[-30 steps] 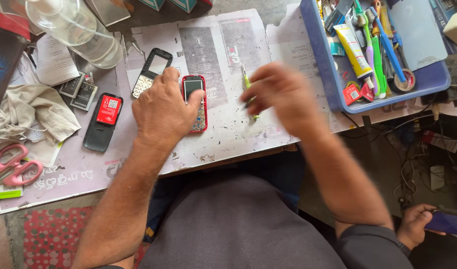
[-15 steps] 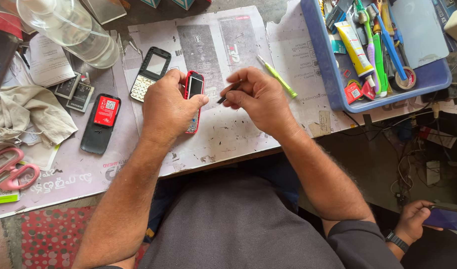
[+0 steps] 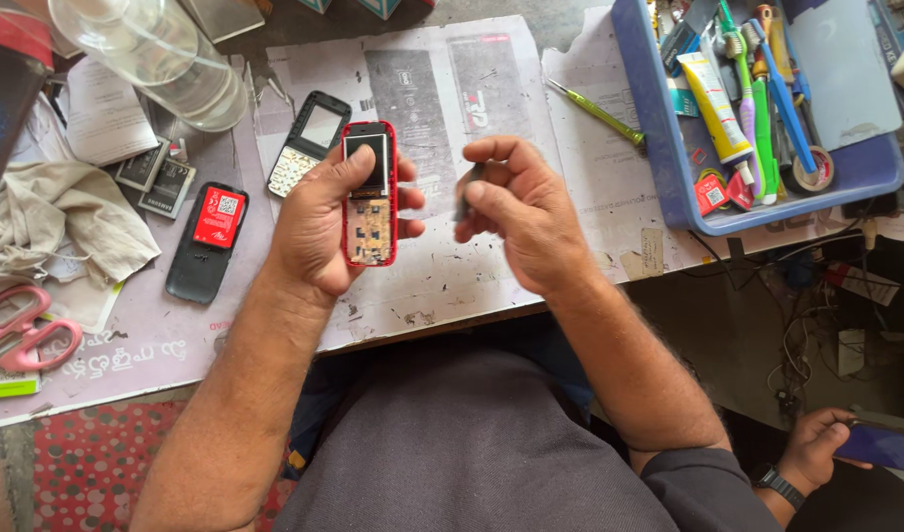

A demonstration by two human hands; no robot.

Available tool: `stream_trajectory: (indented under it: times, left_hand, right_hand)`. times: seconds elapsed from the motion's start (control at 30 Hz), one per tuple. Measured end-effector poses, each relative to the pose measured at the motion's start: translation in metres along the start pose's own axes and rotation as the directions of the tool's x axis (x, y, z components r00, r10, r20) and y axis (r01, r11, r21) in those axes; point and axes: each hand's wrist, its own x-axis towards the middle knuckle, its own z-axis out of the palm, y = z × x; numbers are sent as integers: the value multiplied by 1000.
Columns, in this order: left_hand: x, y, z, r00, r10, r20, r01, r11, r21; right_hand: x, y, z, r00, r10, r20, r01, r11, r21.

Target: The person uses a green screwdriver to manipulate a small black component, then switches to a yellow screwdriver to adjust a screw. They handle a red mobile phone, remove its screen, and reattach it. The person also handles a black mobile phone and a battery.

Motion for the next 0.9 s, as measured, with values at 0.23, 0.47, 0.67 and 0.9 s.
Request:
stream_trajectory:
  times: [0.23,0.47,0.67,0.9]
  left_hand:
    - [4,-1,7,1000,-17,-8,17,999,46]
    - [2,-7,4,998,61,-13,-61,998,-8]
    - [3,-9,0,995,93,-24,-94,995,-37]
    - [8,-17,-2,995,100,8,-99,994,-49]
  right_hand:
    - [16,-25,-30,986,-157,-59,117,893,-435]
    - [-1,-3,-7,998,-35,61,62,834,-548]
    - [-1,11,4,994,65,84,-26,917,-399]
    - [4,15,11,991,-125,39,131,942,-309]
